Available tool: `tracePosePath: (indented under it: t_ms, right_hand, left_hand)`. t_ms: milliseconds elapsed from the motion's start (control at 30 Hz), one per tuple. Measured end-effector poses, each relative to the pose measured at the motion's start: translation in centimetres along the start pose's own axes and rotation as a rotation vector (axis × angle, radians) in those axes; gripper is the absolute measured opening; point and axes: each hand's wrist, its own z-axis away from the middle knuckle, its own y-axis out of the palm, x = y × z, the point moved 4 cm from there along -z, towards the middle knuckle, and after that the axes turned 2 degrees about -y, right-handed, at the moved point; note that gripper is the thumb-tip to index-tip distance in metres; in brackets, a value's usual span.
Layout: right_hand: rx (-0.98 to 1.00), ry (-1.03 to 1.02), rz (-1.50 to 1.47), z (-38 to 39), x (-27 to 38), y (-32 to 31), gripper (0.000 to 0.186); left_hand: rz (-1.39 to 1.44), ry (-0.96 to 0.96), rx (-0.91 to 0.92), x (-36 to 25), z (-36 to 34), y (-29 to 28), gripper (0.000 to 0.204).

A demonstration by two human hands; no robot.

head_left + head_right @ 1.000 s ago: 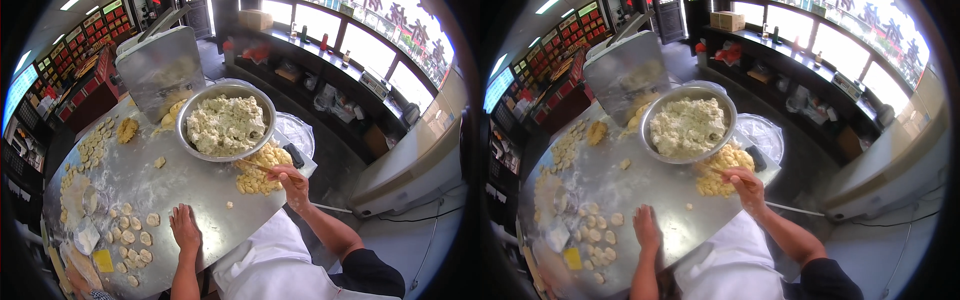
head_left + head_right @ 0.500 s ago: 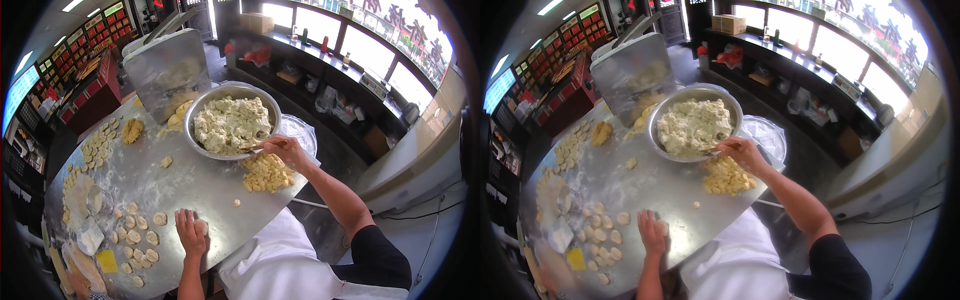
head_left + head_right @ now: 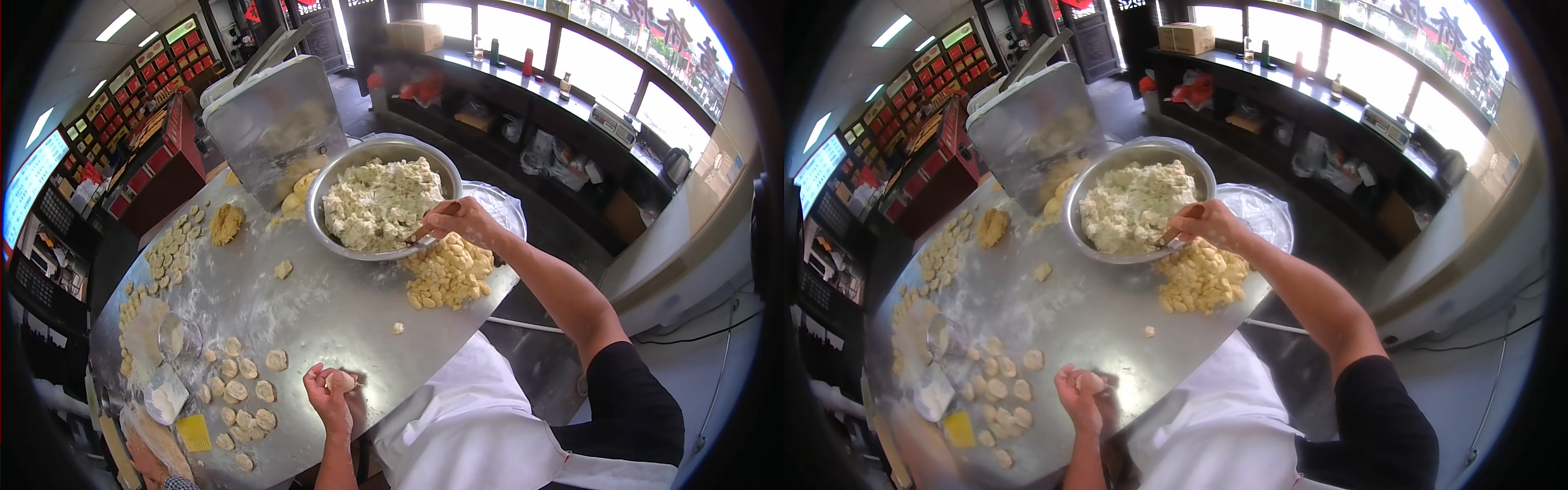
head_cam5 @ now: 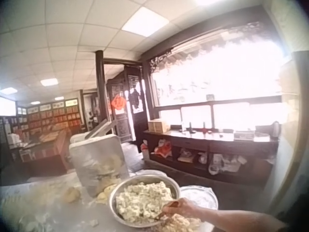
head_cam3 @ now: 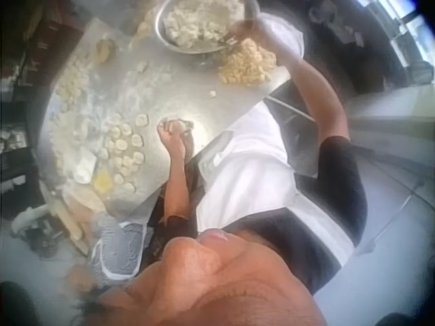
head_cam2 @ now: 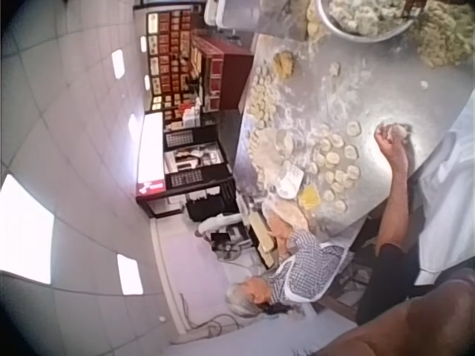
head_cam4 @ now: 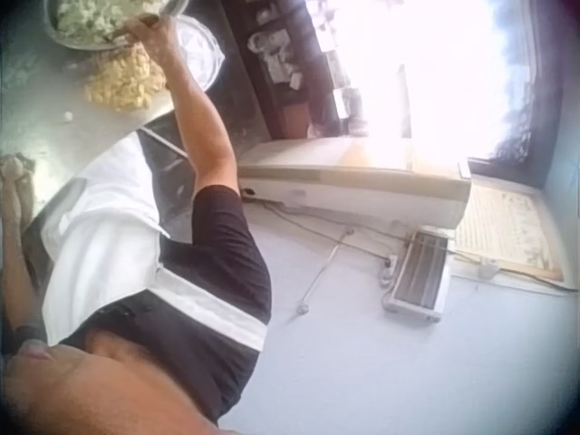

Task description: Filling and folding dumplings at a large prep table in a kitchen.

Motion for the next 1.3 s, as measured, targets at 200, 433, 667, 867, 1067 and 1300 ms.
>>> tracePosePath:
  t_ms: [200, 433, 667, 867, 1067, 1300]
  right_hand:
    - [-0.118, -0.031, -0.36, 1.9, -2.2, 0.0, 0.041]
    - [-0.142, -0.045, -0.673, 6.9, -1.9, 7.1, 0.033]
    - [0.062, -0.9, 0.349, 14.8, 0.9, 13.9, 0.031]
    - [0.032, -0.448, -0.154, 17.1, -3.0, 13.5, 0.025]
    - [-0.156, -0.014, -0.659, 18.0, -9.4, 13.6, 0.026]
    - [-0.111, -0.129, -0.499, 17.7, -9.6, 13.8, 0.023]
  left_hand:
    - [0.889, -0.575, 0.216, -0.1, -2.8, 5.8, 0.038]
    - [1.17, -0.667, 0.308, -1.0, -6.7, 13.2, 0.03]
    - [1.241, -0.61, 0.162, -1.9, -7.4, 12.8, 0.037]
    - [0.94, -0.447, -0.04, 0.0, -6.9, 6.0, 0.03]
    - [0.931, -0.454, -0.154, -0.3, -6.3, -1.6, 0.004]
    - [0.313, -0.114, -0.224, -1.3, -7.0, -11.4, 0.076]
